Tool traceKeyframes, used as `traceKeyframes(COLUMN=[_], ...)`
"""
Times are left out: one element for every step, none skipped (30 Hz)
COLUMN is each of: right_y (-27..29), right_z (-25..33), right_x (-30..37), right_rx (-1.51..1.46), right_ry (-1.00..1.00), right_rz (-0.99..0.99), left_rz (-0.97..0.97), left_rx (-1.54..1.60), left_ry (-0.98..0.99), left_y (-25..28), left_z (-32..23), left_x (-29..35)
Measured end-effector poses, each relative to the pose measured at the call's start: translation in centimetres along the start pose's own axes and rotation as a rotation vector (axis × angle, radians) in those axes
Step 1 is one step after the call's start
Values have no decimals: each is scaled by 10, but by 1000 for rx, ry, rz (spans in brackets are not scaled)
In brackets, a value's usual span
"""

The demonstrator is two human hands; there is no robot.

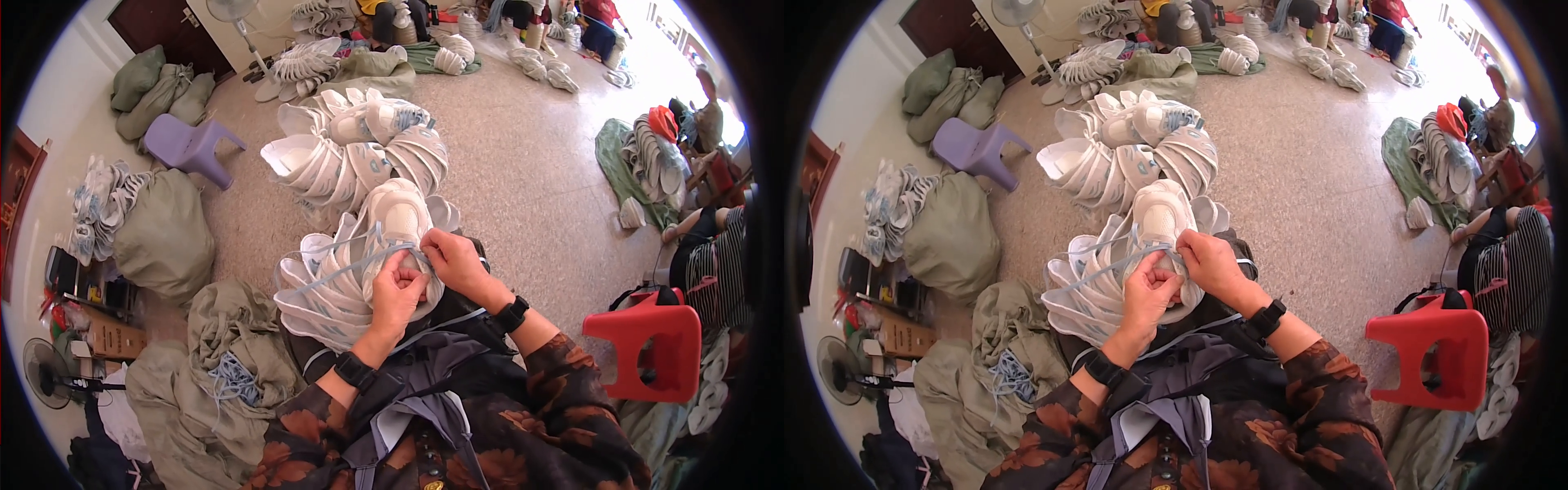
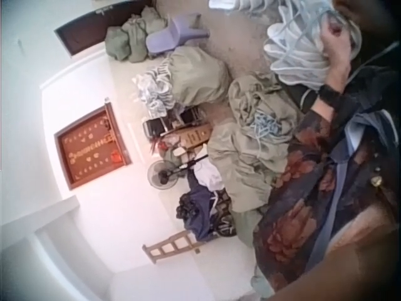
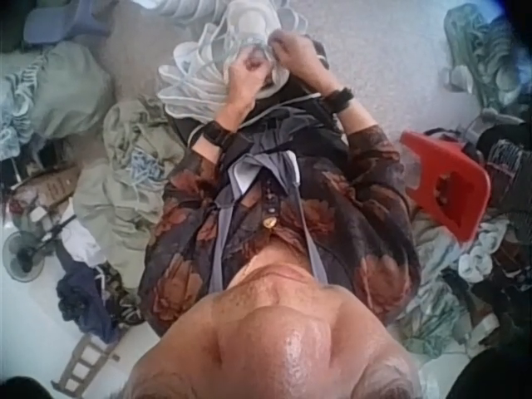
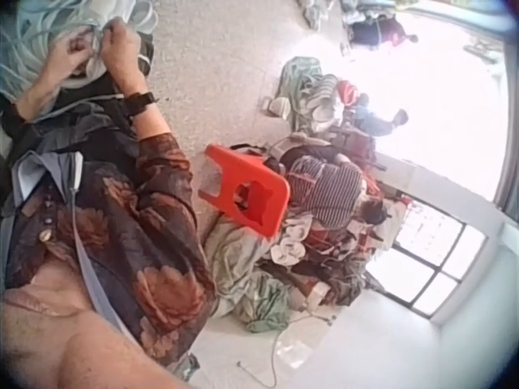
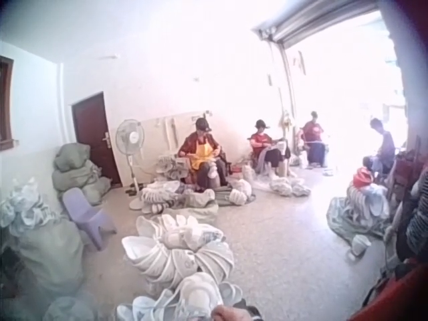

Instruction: Inserting and threading blue shoelaces through the eyelets of a sneaker.

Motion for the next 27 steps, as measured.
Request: traceKeyframes(right_y=[-1,-1,-1,-2,-3,-4,-4,-5,-5,-6,-6,-5,-5,-4,-3,-2,-3,-6,-7,-9,-10,-10,-10,-10,-11,-11,-11], right_z=[3,2,-1,-3,-3,-5,-7,-8,-4,2,3,4,8,14,20,22,23,22,21,21,23,24,22,23,25,25,24], right_x=[0,-1,-1,-2,-3,-3,-2,-2,-1,-2,-1,0,0,2,5,8,8,7,5,4,3,3,3,3,3,3,3], right_rx=[40,43,29,14,15,5,-4,-1,62,122,123,108,94,95,94,94,94,127,161,162,189,215,216,211,205,206,195], right_ry=[50,50,29,10,12,-20,-55,-55,8,73,75,66,58,61,35,8,8,-11,-29,-28,-18,-6,-4,41,85,86,66], right_rz=[6,6,18,32,34,26,18,19,14,10,12,34,60,65,74,80,82,80,75,75,73,71,74,79,86,92,108], left_rz=[12,14,19,21,19,18,20,20,40,57,55,79,100,96,96,98,96,96,98,98,89,79,76,65,52,47,-42], left_rx=[-39,-37,-41,-45,-42,-48,-54,-50,-74,-100,-98,-59,-18,-14,-14,-16,-14,-16,-18,-17,-50,-82,-79,-162,-245,-241,-407], left_ry=[-25,-26,-13,-1,-2,5,13,13,28,42,40,49,57,55,50,45,45,46,46,45,25,5,4,-68,-138,-136,-283], left_y=[-1,-1,-1,0,0,0,-1,0,0,2,5,6,6,6,6,5,5,5,6,6,6,6,4,3,2,1,4], left_z=[-3,-3,-3,-3,-4,-4,-3,-3,-1,1,2,3,4,4,4,3,3,3,3,4,5,6,9,7,4,7,-3], left_x=[0,0,-1,-1,-1,-1,-1,-2,-5,-7,-8,-8,-8,-9,-9,-8,-8,-7,-8,-9,-11,-13,-14,-16,-17,-18,-18])
Point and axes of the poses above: each hand's wrist, its own x-axis away from the middle knuckle, its own y-axis out of the back of the hand, z = x × y, the point moved 8 cm from there along -x, towards the middle knuckle, and after that the axes turned 8 degrees about -x, right-handed, at the moved point
